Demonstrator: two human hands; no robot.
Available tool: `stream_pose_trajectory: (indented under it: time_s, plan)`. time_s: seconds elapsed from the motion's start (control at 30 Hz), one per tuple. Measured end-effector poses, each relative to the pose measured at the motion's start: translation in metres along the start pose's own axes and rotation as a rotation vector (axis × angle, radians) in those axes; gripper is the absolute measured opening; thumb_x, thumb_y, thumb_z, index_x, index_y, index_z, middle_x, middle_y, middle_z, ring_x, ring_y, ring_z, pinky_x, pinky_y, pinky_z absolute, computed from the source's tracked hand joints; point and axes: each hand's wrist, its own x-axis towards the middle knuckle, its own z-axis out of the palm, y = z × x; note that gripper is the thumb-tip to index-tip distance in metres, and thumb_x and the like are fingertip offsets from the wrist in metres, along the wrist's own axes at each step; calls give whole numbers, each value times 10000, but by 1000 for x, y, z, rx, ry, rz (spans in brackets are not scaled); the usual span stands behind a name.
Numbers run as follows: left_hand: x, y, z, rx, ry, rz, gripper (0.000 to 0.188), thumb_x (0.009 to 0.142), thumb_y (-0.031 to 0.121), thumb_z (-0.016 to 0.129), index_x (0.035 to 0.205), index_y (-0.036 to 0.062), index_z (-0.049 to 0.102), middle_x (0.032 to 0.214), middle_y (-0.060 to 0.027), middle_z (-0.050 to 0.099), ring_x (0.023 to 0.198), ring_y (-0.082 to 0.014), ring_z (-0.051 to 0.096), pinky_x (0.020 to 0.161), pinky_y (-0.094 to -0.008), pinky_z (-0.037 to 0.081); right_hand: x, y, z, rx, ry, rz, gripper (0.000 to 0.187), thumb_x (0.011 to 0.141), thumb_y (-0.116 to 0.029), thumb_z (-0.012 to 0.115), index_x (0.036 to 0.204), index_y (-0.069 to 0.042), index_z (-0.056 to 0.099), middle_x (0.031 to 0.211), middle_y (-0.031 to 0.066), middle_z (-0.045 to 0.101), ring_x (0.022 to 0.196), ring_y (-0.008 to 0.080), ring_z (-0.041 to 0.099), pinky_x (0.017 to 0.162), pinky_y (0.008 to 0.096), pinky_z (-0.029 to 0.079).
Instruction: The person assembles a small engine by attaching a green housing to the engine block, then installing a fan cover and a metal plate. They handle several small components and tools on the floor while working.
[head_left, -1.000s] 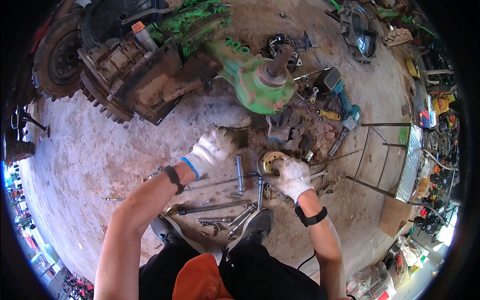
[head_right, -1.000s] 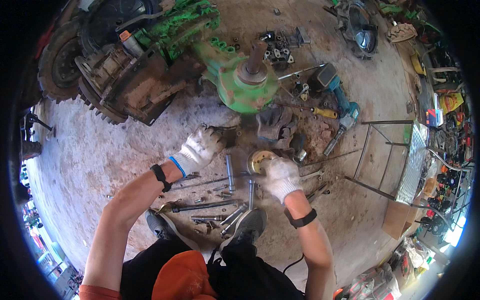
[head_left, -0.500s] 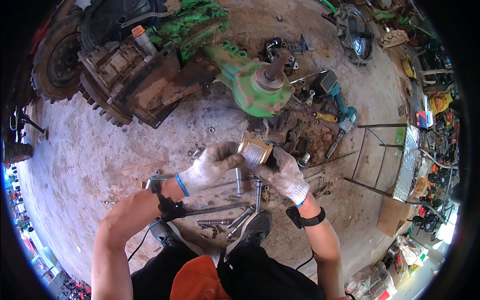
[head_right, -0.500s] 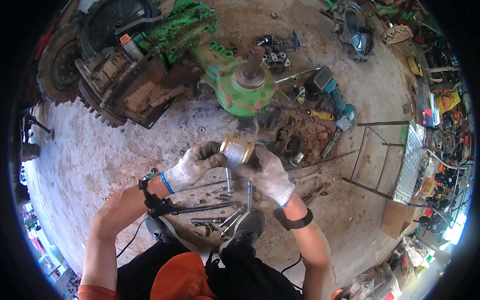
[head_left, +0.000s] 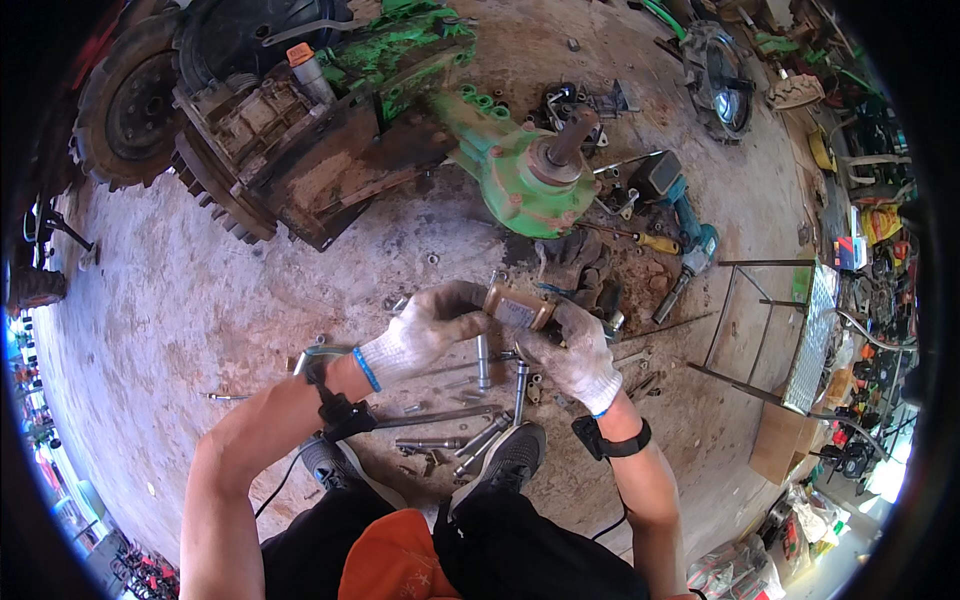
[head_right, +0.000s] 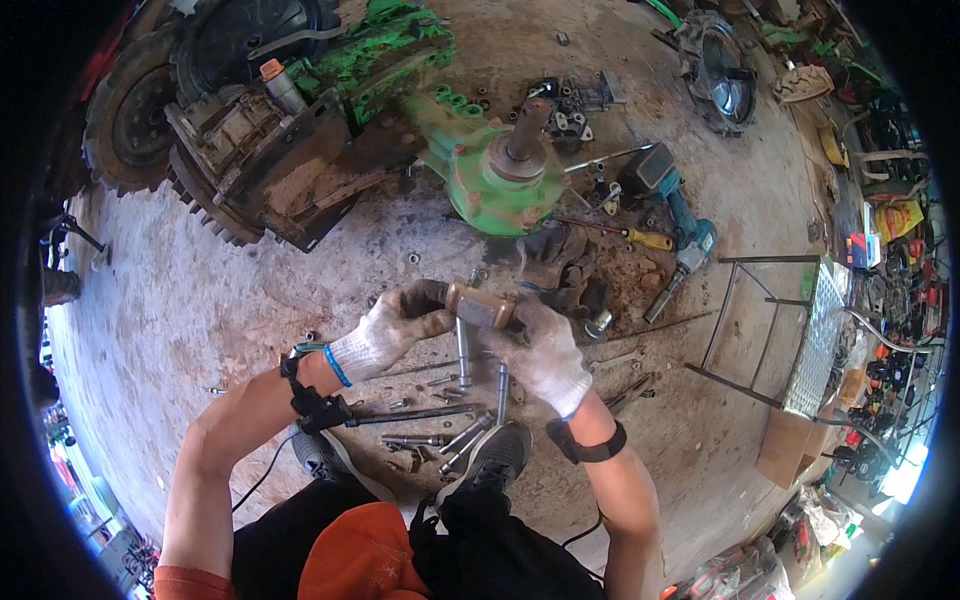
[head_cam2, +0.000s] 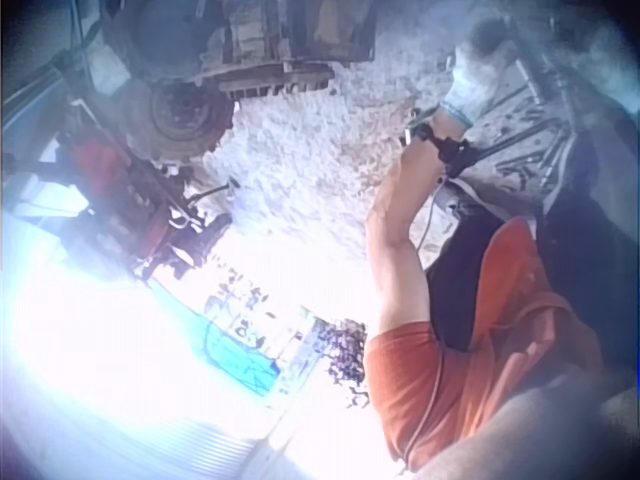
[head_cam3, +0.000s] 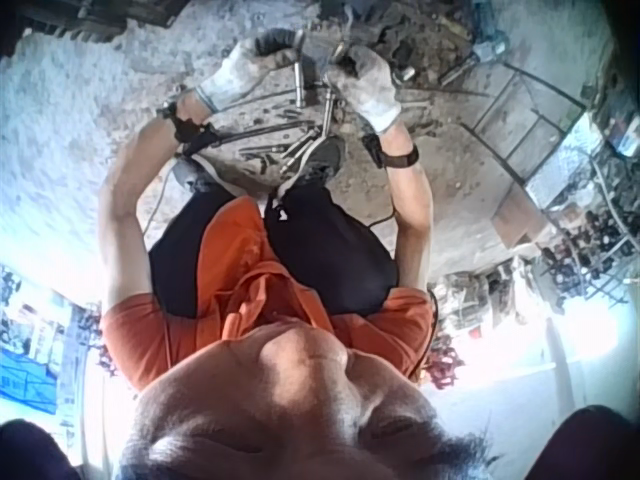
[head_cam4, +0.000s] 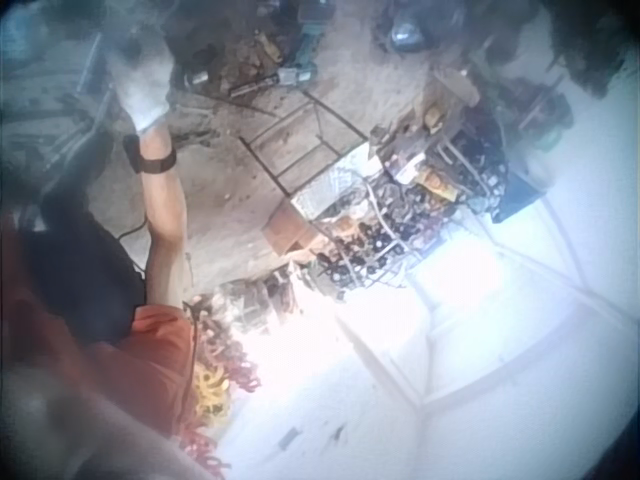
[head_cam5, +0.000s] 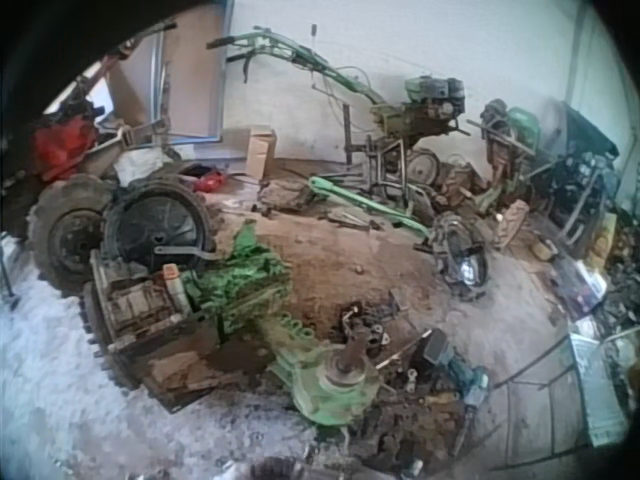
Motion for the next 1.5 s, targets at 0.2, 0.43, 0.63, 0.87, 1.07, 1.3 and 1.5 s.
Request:
stream_pose_trajectory:
  time_s: [0.2,0.43,0.63,0.87,1.07,1.3,1.5]
  plan:
    - [-8,13,-4,-489,-34,-237,497,1116,262,766,1507,-26,659,1403,-149,745,1257,-254,714,1076,-424,608,1,-3,-16,-426,519,-676,246,702,-155,849,947,-165,826,1021,8,729,1081,294,739,949,516,600]
    - [-9,18,4,-483,-248,-155,571,1130,194,718,1568,-134,553,1382,-230,745,1086,-316,809,1017,-455,657,-5,-15,-30,-603,532,-768,197,714,-171,869,901,-221,829,1033,-59,688,1118,227,691,927,480,580]
    - [-7,20,6,-558,-244,-156,572,1063,132,788,1535,-125,593,1369,-226,750,1068,-302,800,999,-457,662,-8,-17,-30,-644,544,-796,248,701,-167,887,927,-248,824,1035,-69,681,1109,220,675,941,463,567]
    - [-5,18,4,-429,-276,-103,505,1034,106,810,1481,-78,665,1301,-165,786,1145,-245,769,1033,-428,637,-4,-11,-30,-605,550,-814,198,708,-183,878,891,-232,818,1056,-65,705,1117,240,675,917,474,580]
    - [-5,18,3,-389,-260,-107,505,1015,151,871,1471,-5,718,1335,-101,796,1196,-187,738,1077,-377,603,-2,-7,-32,-542,519,-787,221,663,-171,819,882,-197,810,1069,-36,720,1118,270,679,888,480,602]
    - [-2,14,4,-386,-254,-131,506,1030,141,852,1493,3,701,1323,-90,797,1180,-177,740,1069,-371,604,-2,3,-31,-524,493,-790,271,674,-126,812,934,-204,793,1103,-9,706,1158,293,673,940,489,615]
    - [-7,-3,2,-200,-54,-89,574,1086,167,781,1606,5,600,1382,-120,759,1198,-176,719,1066,-372,601,9,25,6,-539,457,-716,163,809,-137,824,949,-189,758,1158,9,709,1291,275,647,1041,471,615]
